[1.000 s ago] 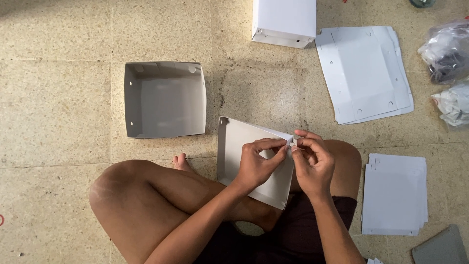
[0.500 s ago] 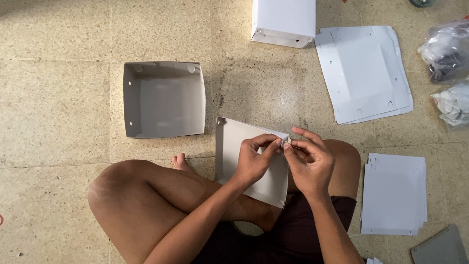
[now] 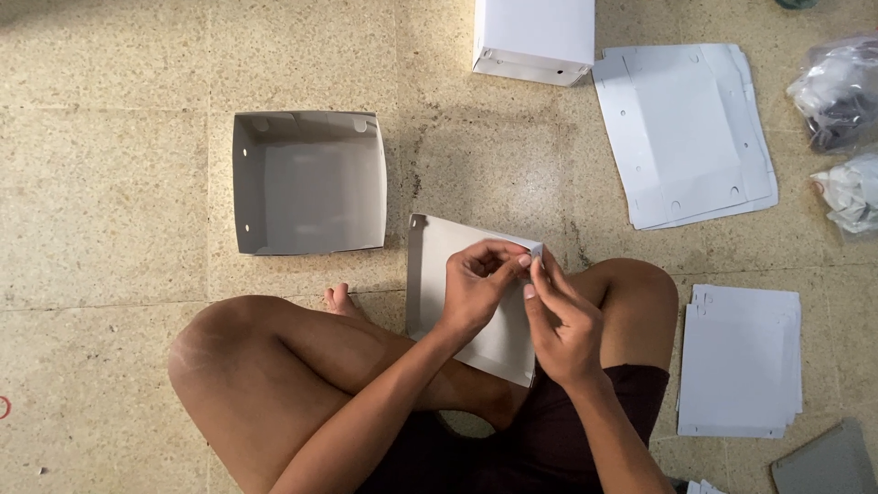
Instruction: Assembling cardboard boxes by folding flat sheets and tucking in flaps.
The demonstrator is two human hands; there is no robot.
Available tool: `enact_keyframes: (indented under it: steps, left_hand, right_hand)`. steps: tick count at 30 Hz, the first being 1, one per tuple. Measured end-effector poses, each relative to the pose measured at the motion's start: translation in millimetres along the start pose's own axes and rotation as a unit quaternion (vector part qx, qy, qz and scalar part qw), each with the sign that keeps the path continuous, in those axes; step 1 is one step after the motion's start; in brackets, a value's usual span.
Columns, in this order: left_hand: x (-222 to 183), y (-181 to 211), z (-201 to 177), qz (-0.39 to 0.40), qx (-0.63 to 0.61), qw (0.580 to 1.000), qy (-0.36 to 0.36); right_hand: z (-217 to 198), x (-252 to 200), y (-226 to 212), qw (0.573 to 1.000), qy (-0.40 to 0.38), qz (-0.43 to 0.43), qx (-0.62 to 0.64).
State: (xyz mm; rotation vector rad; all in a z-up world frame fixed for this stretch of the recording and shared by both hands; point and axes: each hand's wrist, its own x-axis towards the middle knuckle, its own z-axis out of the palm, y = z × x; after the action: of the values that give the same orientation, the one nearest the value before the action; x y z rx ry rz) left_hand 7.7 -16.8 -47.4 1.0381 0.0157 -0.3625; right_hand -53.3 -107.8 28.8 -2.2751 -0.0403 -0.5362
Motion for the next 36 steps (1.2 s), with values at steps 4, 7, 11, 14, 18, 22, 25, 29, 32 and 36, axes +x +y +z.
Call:
enact_keyframes:
  steps: [4,7,11,14,18,22,25,29,32,36]
  left_hand:
    - [-8.8,18.0,7.3,0.041,0.051,0.997,-0.048]
    - [-18.8,30.4,18.6,0.111,0.081,0.988,-0.075]
    - [-25.6,56.5,21.6,0.093,0.164,0.973,-0.13]
    - [-25.7,43.5,22.4,0.135,0.218,0.957,-0.133]
    - [-25.8,27.0,21.3,0.171,0.298,0.921,-0.184]
    - [-27.0,38.7,19.7,0.173,0.28,0.923,-0.2]
    - [-19.1,62.6,14.2,0.187,0.295,0.915,-0.203]
    - [-8.1,110.5,6.6,0.015,0.511,0.855,-0.083]
    - [3.0,88.6,-20.0,-0.195,0.539,0.819,-0.035]
    - [10.4,64.3,-34.6,-0.267,0.432,0.858,-0.073]
  right_hand:
    - [-6.3,-13.2,8.5,0.999,0.044,0.022,0.001]
    - [-17.2,-33.7,20.7,0.995,0.075,0.05,0.036]
    - [-32.9,-36.4,9.4,0.971,0.029,0.178,0.155]
    - [-39.3,-29.7,18.8,0.972,0.002,0.173,0.158]
    - [-48.8,-27.1,16.6,0.988,-0.061,0.132,0.052]
    - [-52.1,-34.7,20.3,0.985,-0.028,0.168,0.03]
    - [-51.1,-40.7,31.8,0.977,0.002,0.21,-0.022]
    - [-52.5,-49.8,54.1,0.954,0.055,0.293,0.018]
    - [-52.3,-62.2,78.0,0.931,0.096,0.346,0.065]
    - [-47.6,-65.7,94.0,0.924,0.13,0.346,0.099]
